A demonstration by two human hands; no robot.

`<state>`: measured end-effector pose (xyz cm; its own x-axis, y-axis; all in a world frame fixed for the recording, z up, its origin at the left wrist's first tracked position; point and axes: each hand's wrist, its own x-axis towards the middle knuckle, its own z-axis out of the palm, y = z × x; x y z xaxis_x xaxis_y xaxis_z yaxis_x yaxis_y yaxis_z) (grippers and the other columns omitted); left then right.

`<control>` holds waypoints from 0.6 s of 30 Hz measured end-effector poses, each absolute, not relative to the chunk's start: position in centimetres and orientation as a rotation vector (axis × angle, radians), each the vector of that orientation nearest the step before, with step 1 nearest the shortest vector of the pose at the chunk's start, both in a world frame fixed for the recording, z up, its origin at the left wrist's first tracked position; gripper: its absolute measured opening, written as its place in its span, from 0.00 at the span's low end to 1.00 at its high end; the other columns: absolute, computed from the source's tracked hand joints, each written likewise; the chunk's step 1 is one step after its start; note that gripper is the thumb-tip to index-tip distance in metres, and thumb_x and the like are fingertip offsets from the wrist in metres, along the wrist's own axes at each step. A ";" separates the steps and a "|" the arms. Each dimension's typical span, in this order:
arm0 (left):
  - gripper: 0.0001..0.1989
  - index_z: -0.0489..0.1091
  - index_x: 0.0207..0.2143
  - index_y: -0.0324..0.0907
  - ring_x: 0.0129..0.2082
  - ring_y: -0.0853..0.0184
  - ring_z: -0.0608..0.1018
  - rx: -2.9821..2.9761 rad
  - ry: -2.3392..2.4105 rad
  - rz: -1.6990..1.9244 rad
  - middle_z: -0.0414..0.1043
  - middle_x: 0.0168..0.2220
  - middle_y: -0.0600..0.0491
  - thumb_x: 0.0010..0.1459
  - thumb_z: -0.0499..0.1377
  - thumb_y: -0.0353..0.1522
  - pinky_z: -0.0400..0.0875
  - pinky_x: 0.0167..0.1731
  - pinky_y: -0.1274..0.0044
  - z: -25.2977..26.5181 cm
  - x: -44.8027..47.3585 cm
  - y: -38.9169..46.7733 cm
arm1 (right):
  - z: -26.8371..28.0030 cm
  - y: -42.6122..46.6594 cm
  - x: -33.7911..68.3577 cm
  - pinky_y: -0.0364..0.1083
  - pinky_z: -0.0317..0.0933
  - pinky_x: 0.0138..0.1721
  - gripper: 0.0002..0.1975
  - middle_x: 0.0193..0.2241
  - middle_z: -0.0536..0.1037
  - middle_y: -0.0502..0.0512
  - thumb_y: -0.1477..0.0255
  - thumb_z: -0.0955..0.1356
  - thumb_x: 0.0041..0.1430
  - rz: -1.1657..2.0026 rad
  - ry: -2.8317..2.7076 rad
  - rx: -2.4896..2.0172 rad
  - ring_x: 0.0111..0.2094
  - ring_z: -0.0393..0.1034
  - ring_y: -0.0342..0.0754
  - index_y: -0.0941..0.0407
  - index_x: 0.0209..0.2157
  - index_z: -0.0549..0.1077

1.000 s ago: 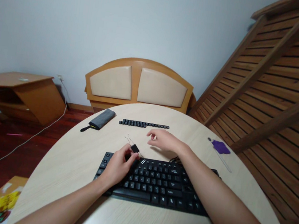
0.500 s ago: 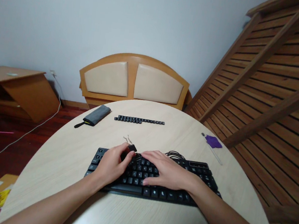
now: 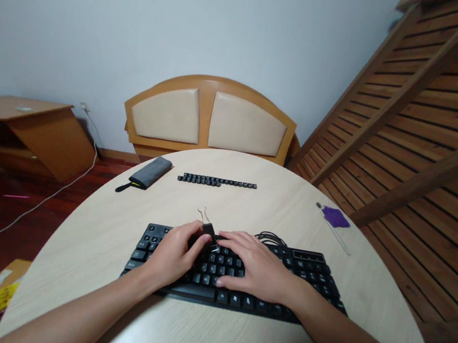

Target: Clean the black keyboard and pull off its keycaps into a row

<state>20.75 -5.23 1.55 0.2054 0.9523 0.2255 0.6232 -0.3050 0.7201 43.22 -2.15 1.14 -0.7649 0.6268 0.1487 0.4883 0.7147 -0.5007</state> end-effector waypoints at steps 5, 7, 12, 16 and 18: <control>0.10 0.70 0.33 0.41 0.32 0.64 0.74 2.040 1.412 0.883 0.75 0.31 0.51 0.65 0.53 0.35 0.67 0.34 0.73 1.5 20.7 -5.2 | 1.1 -2.3 43.2 0.58 0.53 0.61 0.35 0.60 0.67 0.60 0.52 0.72 0.53 0.616 -2.601 -0.846 0.61 0.59 0.57 0.54 0.59 0.67; 0.09 0.70 0.34 0.42 0.33 0.63 0.75 2.105 1.367 0.859 0.75 0.33 0.51 0.65 0.53 0.34 0.67 0.36 0.73 1.4 20.7 -5.3 | 1.1 -2.4 43.2 0.58 0.54 0.61 0.35 0.60 0.68 0.60 0.53 0.72 0.53 0.615 -2.596 -0.833 0.60 0.60 0.57 0.53 0.59 0.67; 0.07 0.68 0.36 0.43 0.35 0.63 0.75 2.208 1.333 0.840 0.75 0.35 0.51 0.66 0.52 0.33 0.67 0.38 0.72 1.0 20.8 -5.6 | 1.1 -2.4 43.3 0.57 0.55 0.61 0.34 0.59 0.69 0.60 0.53 0.71 0.55 0.591 -2.597 -0.813 0.60 0.60 0.57 0.53 0.59 0.66; 0.08 0.67 0.35 0.42 0.32 0.64 0.75 2.139 1.415 0.840 0.74 0.33 0.51 0.66 0.52 0.34 0.67 0.35 0.73 0.8 20.8 -5.5 | 1.1 -2.5 43.0 0.57 0.56 0.59 0.25 0.57 0.71 0.58 0.58 0.68 0.60 0.596 -2.555 -0.842 0.58 0.62 0.55 0.52 0.57 0.69; 0.09 0.67 0.35 0.42 0.32 0.63 0.74 2.115 1.439 0.845 0.74 0.32 0.50 0.66 0.52 0.35 0.67 0.35 0.73 0.8 20.8 -5.4 | 1.1 -2.5 42.9 0.57 0.57 0.59 0.20 0.56 0.72 0.57 0.61 0.67 0.63 0.594 -2.531 -0.869 0.57 0.64 0.54 0.52 0.54 0.71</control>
